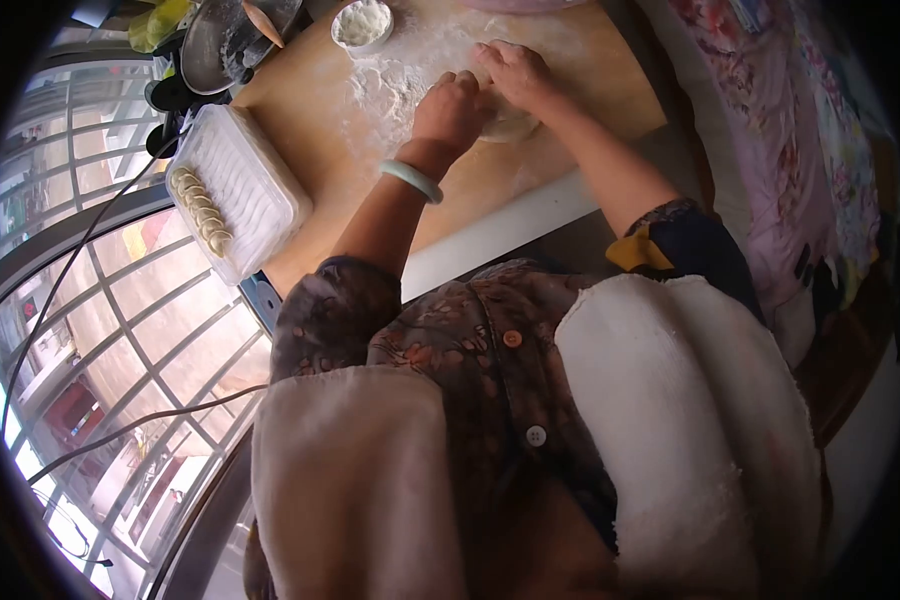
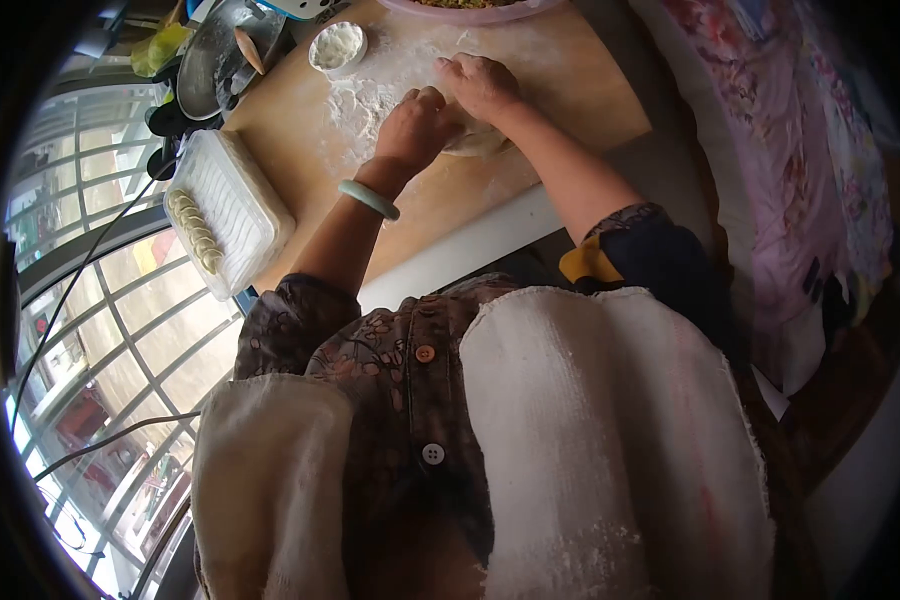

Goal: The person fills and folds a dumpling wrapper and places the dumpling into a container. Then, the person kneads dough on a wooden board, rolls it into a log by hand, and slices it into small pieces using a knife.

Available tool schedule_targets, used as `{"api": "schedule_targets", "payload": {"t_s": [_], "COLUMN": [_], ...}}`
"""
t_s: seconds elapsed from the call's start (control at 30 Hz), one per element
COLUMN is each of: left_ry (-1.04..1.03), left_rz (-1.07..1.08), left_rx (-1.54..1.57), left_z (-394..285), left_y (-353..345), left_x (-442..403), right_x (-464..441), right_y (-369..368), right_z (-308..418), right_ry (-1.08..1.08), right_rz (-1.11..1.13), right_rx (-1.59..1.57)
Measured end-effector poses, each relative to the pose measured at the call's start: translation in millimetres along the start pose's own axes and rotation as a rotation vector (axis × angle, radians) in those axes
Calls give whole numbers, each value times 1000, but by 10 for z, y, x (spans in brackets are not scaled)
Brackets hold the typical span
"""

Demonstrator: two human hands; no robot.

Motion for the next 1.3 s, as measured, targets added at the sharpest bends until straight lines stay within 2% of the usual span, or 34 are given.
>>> {"api": "schedule_targets", "payload": {"t_s": [0.07,0.1,0.13,0.2,0.3,0.4,0.57,0.87,1.0,1.1,1.23,1.3], "left_ry": [-130,-97,-135,-259,-235,-108,-48,52,97,139,-123,-206], "left_rz": [-34,0,28,37,-54,-79,-3,145,23,112,-72,-122], "left_rx": [61,87,116,134,17,-59,12,16,-23,-9,-115,-81], "left_z": [-278,-335,-368,-357,-326,-227,-99,165,244,185,-318,-437], "left_y": [120,113,66,-124,-305,-304,-235,-150,-60,-104,-16,-92], "left_x": [297,411,489,569,573,423,81,-346,-426,-304,207,491], "right_x": [370,519,686,1018,1146,925,544,20,-135,-56,316,650], "right_y": [161,216,102,-15,-76,-75,-105,-124,-55,-141,94,196], "right_z": [181,253,247,340,228,252,159,100,64,68,121,190], "right_ry": [36,56,217,320,298,322,249,255,240,259,162,201], "right_rz": [-28,-41,-140,-96,-195,-158,-113,-158,-206,-124,-40,-152], "right_rx": [66,99,159,415,425,445,417,381,276,187,88,114]}}
Point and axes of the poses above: each hand's wrist, its own x-axis away from the middle knuckle, its own y-axis out of the back of the hand, z = x × y, the point moved 9 cm from there along -x, towards the middle knuckle, and after that the axes turned 4 degrees about z, right-handed, at the moved point
